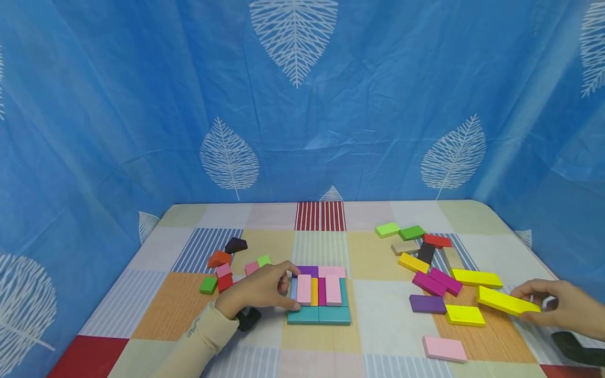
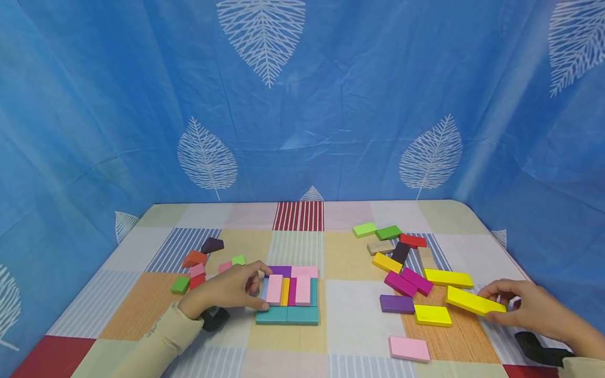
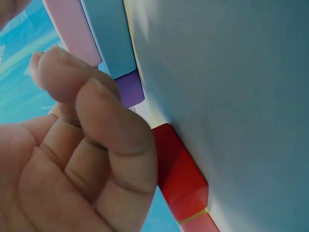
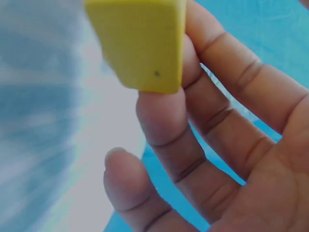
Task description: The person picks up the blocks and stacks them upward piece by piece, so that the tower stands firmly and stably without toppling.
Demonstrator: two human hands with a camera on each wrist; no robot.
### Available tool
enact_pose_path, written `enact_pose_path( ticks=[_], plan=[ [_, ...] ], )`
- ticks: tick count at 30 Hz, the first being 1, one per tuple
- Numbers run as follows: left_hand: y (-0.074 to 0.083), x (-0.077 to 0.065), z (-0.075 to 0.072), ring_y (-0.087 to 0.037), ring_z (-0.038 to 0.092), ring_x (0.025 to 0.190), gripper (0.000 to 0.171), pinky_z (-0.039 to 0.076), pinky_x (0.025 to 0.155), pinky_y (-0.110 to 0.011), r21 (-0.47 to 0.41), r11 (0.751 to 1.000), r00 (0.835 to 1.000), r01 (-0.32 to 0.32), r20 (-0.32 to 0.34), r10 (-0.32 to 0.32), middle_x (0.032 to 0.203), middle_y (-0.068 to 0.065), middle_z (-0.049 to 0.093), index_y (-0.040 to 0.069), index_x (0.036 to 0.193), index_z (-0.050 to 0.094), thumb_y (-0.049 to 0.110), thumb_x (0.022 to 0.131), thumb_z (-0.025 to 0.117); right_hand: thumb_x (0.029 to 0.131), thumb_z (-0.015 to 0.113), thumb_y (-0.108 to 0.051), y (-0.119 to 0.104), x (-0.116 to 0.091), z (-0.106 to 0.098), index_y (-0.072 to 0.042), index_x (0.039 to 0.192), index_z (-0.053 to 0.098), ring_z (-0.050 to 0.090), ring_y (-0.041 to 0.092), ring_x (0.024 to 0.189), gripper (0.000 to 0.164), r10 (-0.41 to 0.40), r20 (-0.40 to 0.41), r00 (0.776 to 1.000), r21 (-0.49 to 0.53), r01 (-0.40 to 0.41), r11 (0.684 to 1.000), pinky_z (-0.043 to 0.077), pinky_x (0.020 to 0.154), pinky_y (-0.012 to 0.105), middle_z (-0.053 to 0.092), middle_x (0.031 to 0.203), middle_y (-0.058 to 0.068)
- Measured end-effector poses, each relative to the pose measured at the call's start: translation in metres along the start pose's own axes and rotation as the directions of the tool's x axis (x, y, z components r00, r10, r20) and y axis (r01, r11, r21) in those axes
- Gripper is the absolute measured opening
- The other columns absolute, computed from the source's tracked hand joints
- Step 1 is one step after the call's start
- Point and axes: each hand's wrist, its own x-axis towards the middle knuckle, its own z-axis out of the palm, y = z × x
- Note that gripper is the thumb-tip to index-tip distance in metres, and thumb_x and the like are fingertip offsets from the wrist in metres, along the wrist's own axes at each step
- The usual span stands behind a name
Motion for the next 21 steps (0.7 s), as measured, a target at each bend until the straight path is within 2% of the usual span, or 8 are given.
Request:
enact_pose_path(
  ticks=[8, 13, 21],
  plan=[
    [0.002, 0.0, 0.0, -0.009, 0.046, 0.067, 0.059, 0.036, 0.058, -0.023, 0.014, 1.0, 1.0, 0.008, -0.003, -0.008, 0.079, 0.004, 0.054, 0.002, 0.131, 0.06, 0.021, 0.086, 0.094, 0.077, 0.094, -0.002, -0.025, 0.003, -0.012, 0.002, 0.107, 0.075, 0.043, 0.004, 0.073, 0.036, -0.102, -0.057, 0.993, -0.023, 0.101, 0.995, 0.053, 0.065, 0.022, 0.065, 0.096, 0.001],
    [0.003, -0.001, 0.0, -0.009, 0.047, 0.067, 0.059, 0.036, 0.058, -0.023, 0.012, 1.0, 1.0, 0.013, 0.0, -0.013, 0.079, 0.004, 0.054, 0.002, 0.131, 0.061, 0.022, 0.086, 0.093, 0.073, 0.097, -0.006, -0.046, 0.007, -0.016, -0.002, 0.105, 0.076, 0.045, 0.002, 0.073, 0.039, -0.157, -0.096, 0.983, -0.042, 0.154, 0.987, 0.054, 0.067, 0.02, 0.063, 0.094, -0.002],
    [0.002, -0.001, 0.0, -0.01, 0.046, 0.067, 0.058, 0.035, 0.057, -0.023, 0.002, 1.0, 1.0, 0.023, -0.001, -0.023, 0.079, 0.003, 0.054, 0.004, 0.13, 0.06, 0.022, 0.086, 0.094, 0.069, 0.099, -0.003, -0.071, 0.016, -0.014, -0.008, 0.102, 0.077, 0.047, 0.0, 0.075, 0.04, -0.322, -0.183, 0.929, -0.013, 0.325, 0.945, 0.053, 0.066, 0.02, 0.062, 0.09, -0.017]
  ],
)
